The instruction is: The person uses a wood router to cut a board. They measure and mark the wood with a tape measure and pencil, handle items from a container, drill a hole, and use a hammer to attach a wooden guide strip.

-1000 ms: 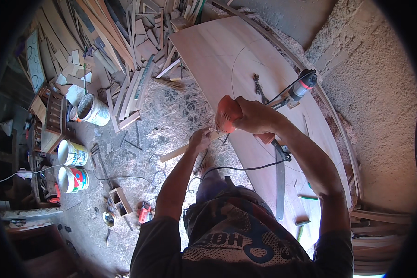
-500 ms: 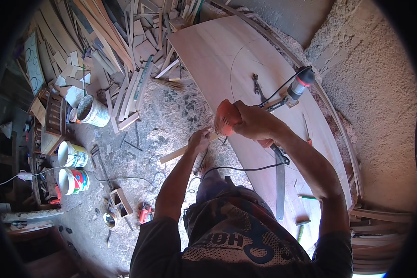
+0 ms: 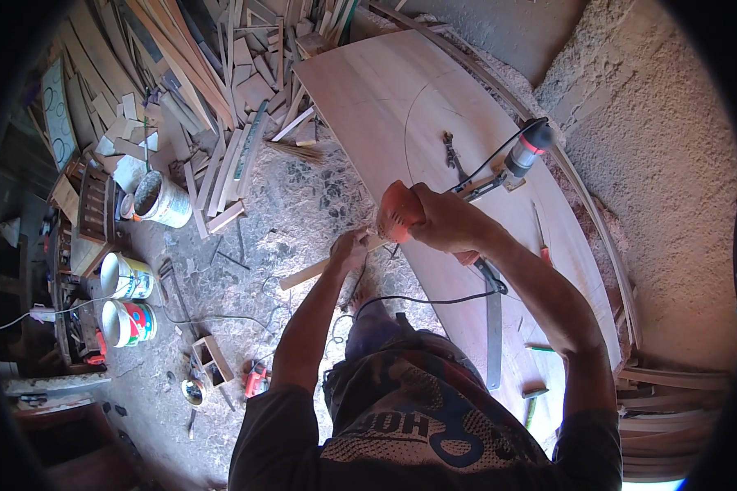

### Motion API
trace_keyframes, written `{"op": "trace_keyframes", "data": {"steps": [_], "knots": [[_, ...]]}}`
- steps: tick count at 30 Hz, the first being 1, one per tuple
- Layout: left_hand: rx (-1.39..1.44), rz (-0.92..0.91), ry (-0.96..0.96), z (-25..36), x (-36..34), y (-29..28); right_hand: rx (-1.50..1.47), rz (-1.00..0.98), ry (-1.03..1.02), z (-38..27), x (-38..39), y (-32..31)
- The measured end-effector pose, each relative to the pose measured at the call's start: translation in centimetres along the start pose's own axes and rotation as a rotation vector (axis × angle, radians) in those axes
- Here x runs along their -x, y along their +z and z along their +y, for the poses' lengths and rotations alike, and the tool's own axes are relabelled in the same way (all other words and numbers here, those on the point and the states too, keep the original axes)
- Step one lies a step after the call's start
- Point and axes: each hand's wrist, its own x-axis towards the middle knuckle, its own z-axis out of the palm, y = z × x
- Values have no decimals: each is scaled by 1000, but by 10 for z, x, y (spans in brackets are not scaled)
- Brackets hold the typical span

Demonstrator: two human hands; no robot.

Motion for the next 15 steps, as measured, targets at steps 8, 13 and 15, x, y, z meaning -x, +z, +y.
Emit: {"op": "trace_keyframes", "data": {"steps": [8,13,15], "knots": [[-315,61,200,-9,-11,-5,-3,18,-19,-2,-16,8],[-301,26,175,-14,-14,-2,-31,-22,30,-22,12,-36],[-231,-54,65,-13,-15,10,-149,38,74,-19,32,-63]]}}
